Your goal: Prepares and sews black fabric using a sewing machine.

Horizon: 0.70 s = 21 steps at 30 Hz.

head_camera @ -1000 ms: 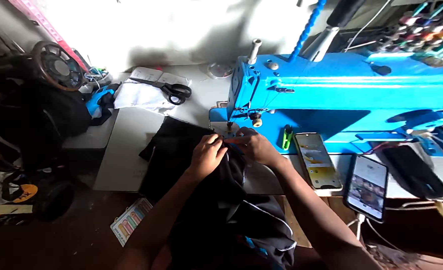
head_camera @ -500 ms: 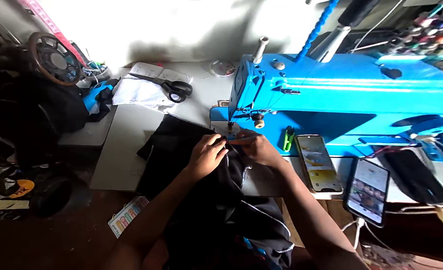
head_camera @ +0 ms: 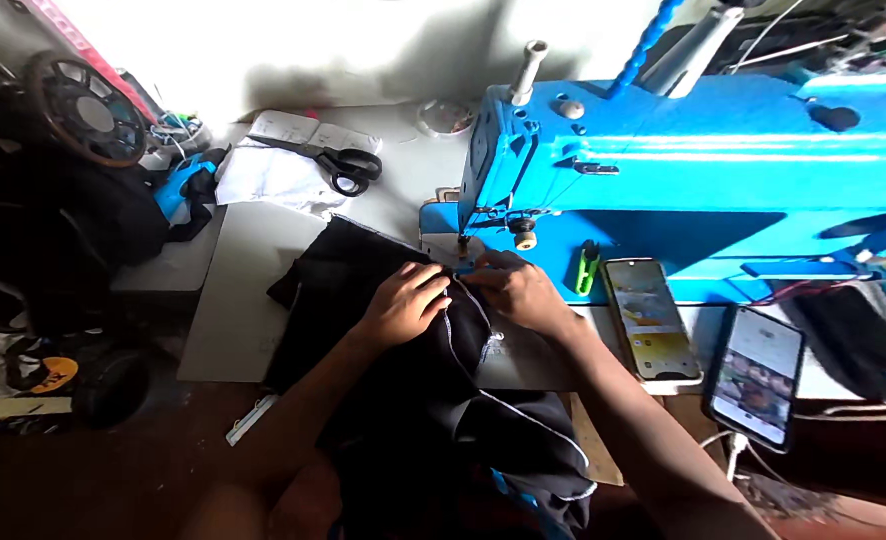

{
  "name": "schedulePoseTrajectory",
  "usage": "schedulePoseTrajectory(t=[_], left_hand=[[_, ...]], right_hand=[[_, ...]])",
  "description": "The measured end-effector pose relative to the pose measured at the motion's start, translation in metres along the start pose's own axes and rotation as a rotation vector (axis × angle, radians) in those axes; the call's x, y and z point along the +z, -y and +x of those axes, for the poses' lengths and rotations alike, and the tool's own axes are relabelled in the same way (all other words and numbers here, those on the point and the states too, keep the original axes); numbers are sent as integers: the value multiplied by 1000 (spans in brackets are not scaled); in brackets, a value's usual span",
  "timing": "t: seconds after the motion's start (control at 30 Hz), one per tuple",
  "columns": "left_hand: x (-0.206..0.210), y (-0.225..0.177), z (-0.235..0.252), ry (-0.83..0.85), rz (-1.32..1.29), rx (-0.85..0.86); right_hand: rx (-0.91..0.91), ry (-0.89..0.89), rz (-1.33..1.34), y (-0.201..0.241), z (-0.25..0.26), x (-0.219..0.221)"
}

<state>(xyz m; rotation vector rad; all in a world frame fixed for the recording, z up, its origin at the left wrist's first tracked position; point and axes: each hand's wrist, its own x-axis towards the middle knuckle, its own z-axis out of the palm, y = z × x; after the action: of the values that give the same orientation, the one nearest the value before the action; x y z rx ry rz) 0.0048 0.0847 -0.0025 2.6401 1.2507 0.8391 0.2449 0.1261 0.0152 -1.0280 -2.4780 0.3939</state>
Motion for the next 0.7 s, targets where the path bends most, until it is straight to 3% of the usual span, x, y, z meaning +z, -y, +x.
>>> schedulePoseTrajectory(t=[0.13, 0.23, 0.7], left_hand=[[1, -1, 0, 7, 35, 14], [2, 1, 1, -15, 9, 17], [0, 21, 16, 45, -53, 111]], right_hand=[[7, -18, 135, -5, 0, -3], [-93, -91, 229, 0, 0, -4], [-99, -75, -79, -1, -7, 3]])
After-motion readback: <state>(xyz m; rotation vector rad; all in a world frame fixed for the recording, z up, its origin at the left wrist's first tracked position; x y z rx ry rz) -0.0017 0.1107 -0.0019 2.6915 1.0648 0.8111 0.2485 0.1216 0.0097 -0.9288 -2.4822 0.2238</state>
